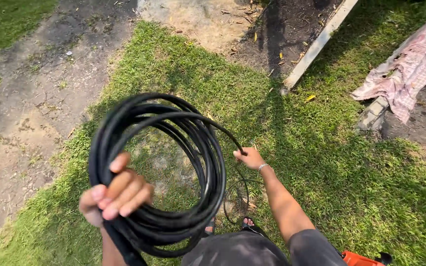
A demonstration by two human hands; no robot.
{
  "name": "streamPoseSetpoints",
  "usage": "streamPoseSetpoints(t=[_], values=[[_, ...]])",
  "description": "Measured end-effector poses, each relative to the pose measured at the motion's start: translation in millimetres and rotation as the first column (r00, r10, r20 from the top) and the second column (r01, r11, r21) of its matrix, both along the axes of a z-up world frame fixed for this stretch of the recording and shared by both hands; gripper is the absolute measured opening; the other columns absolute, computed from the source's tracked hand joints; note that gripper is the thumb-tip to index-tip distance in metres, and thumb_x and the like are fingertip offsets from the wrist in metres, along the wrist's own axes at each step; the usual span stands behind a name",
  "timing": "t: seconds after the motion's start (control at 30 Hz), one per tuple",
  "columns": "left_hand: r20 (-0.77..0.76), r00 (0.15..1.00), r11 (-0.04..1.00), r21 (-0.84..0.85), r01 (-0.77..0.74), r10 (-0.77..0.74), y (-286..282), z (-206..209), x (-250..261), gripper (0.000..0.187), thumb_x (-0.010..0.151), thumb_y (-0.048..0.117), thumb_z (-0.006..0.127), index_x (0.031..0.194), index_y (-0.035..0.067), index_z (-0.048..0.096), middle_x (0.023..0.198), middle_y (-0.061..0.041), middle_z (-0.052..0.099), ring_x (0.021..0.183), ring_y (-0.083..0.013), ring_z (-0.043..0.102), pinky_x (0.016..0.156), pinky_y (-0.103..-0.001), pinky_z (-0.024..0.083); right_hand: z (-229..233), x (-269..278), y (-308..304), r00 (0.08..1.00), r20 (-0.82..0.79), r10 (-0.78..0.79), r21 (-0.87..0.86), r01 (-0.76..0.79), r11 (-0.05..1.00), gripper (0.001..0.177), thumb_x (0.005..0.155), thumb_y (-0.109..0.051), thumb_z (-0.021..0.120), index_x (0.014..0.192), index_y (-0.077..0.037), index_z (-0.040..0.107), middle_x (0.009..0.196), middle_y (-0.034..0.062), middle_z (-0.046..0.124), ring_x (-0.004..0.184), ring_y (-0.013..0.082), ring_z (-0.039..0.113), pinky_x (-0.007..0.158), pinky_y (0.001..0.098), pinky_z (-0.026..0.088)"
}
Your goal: Using a pressure washer to clean plants and then coiling the hoses and organizing the machine.
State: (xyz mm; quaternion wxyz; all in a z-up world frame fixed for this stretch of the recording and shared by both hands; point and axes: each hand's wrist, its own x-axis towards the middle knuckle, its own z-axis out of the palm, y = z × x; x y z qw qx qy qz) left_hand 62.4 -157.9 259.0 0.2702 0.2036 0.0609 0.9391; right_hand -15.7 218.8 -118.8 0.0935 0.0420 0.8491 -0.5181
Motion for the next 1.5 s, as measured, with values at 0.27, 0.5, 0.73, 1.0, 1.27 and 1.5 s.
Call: streamPoseSetpoints(t=[0.27, 0.5, 0.73, 1.0, 1.27, 1.5], values=[[0.206, 0.776, 0.782, 0.07, -0.619, 0.596, -35.7, -79.9, -102.4, 0.016, 0.102, 0.015, 0.06, 0.087, 0.009, 0.058, 0.082, 0.0, 0.063, 0.081, -0.0136, 0.068, 0.082, -0.028, 0.06, -21.7, 68.0, 37.2, 0.832, 0.361, -0.422, 0.197, 0.374, 0.906, 0.064, 0.098, -0.059, 0.059, 0.063, -0.006, 0.062, 0.059, 0.0059, 0.065, 0.054, 0.016, 0.065, 0.058, 0.0319, 0.048], [0.535, 0.565, 0.736, -0.173, -0.654, 0.628, 103.5, -168.0, -141.1, 0.012, 0.091, 0.017, 0.061, 0.081, 0.011, 0.056, 0.085, -0.004, 0.064, 0.078, -0.0211, 0.062, 0.08, -0.037, 0.057, 130.0, 73.1, -71.2, 0.924, 0.374, -0.073, -0.879, 0.379, 0.289, 0.036, 0.096, -0.045, 0.066, 0.078, -0.017, 0.053, 0.094, 0.0033, 0.063, 0.085, 0.0194, 0.058, 0.087, 0.0386, 0.047], [0.572, 0.768, 0.957, -0.168, -0.236, 0.289, 196.4, -228.4, -87.9, 0.012, 0.091, 0.01, 0.064, 0.098, 0.019, 0.063, 0.105, -0.002, 0.07, 0.114, -0.0212, 0.064, 0.11, -0.054, 0.048, 171.4, 62.2, -91.4, 0.948, 0.084, -0.307, -0.988, 0.04, -0.15, 0.071, 0.082, -0.055, 0.07, 0.131, -0.003, 0.067, 0.129, 0.0105, 0.068, 0.118, 0.0247, 0.064, 0.109, 0.0433, 0.043], [0.735, 0.664, 0.97, -0.236, 0.054, 0.142, 216.5, -306.4, -34.9, 0.037, 0.094, 0.031, 0.067, 0.121, 0.006, 0.063, 0.12, -0.01, 0.069, 0.118, -0.0245, 0.061, 0.114, -0.04, 0.044, 120.0, 42.4, -76.0, 0.62, 0.287, -0.73, -0.852, 0.514, 0.101, 0.019, 0.084, 0.0, 0.078, 0.097, 0.002, 0.064, 0.094, 0.0187, 0.071, 0.078, 0.0275, 0.073, 0.072, 0.0419, 0.062], [0.569, 0.791, 0.56, -0.739, 0.374, 0.223, 137.1, -233.3, 35.9, 0.078, 0.085, 0.052, 0.079, 0.137, -0.001, 0.057, 0.116, -0.013, 0.056, 0.108, -0.0255, 0.055, 0.11, -0.045, 0.046, 126.3, 78.3, -63.2, 0.604, 0.128, -0.786, -0.792, 0.54, 0.285, 0.048, 0.075, 0.011, 0.071, 0.114, -0.003, 0.048, 0.088, 0.0106, 0.069, 0.072, 0.0254, 0.072, 0.067, 0.0398, 0.062], [-0.612, 0.677, 0.118, -0.772, -0.625, -0.409, 178.8, -164.4, -7.5, 0.114, 0.053, 0.043, 0.094, 0.146, 0.002, 0.04, 0.128, -0.02, 0.064, 0.12, -0.0342, 0.062, 0.101, -0.041, 0.049, 178.9, 112.0, -55.8, 0.762, -0.058, -0.645, -0.71, 0.423, 0.563, 0.052, 0.08, 0.006, 0.075, 0.125, -0.002, 0.05, 0.102, 0.0076, 0.067, 0.089, 0.0184, 0.069, 0.081, 0.0366, 0.059]])
